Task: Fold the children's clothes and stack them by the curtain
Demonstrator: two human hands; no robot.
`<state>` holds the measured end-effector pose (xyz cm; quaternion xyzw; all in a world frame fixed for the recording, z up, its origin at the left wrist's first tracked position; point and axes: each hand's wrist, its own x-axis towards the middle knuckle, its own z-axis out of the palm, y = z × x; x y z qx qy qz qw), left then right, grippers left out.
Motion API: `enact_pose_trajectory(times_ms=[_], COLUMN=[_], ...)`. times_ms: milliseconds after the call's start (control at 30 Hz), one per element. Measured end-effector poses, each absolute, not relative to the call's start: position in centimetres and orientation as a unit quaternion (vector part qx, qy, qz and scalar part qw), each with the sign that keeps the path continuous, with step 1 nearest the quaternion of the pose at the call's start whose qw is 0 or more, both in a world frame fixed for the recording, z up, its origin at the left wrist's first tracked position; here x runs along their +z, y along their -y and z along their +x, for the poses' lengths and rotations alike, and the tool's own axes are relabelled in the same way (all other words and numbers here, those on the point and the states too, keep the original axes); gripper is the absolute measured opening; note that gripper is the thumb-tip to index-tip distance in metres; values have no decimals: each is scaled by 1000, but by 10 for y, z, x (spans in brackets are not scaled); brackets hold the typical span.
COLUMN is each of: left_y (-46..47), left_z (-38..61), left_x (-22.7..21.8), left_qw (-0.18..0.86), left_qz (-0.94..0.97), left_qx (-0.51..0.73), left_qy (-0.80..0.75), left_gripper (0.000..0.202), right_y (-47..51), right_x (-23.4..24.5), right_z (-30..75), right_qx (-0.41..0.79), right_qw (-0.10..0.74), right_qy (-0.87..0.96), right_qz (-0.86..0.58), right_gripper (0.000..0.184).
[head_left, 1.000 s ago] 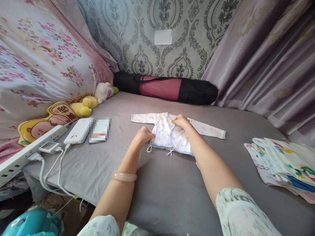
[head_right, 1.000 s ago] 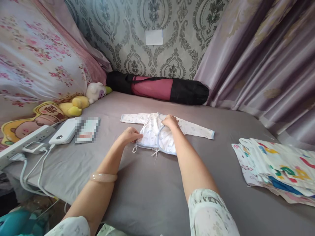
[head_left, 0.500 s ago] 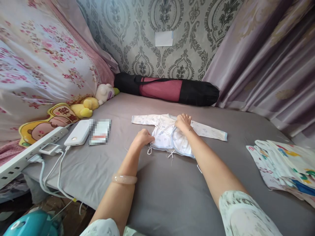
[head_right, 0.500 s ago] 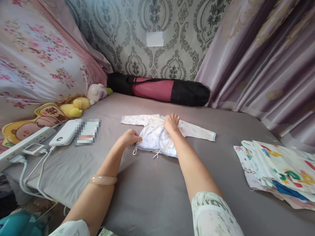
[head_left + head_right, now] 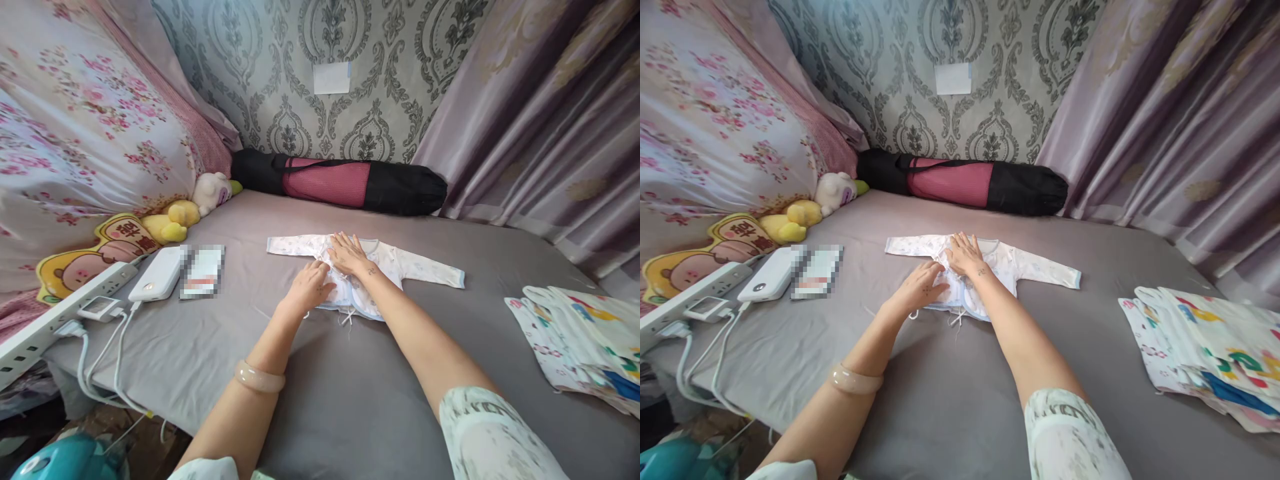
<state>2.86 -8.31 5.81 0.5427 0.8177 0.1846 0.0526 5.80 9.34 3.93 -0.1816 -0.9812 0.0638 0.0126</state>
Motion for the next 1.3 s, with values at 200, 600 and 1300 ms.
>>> enact_pose_trajectory(times_ms=[200,600,1300], left_y=[83,60,51], left_z=[30,46,67], left_x=[57,52,52], left_qw=[99,98,195], left_qz=[532,462,332], left_qx=[130,286,342], left_qy=[-831,-834,-857], left_gripper=[28,26,11], right_y=[-95,-163,-141], right_x=[24,62,52], right_z=[54,110,129], right_qx=[121,269,177], right_qw=[-2,143,96], right_qy=[971,911,922], right_qz=[-208,-278,-330], right_gripper=[61,30,15])
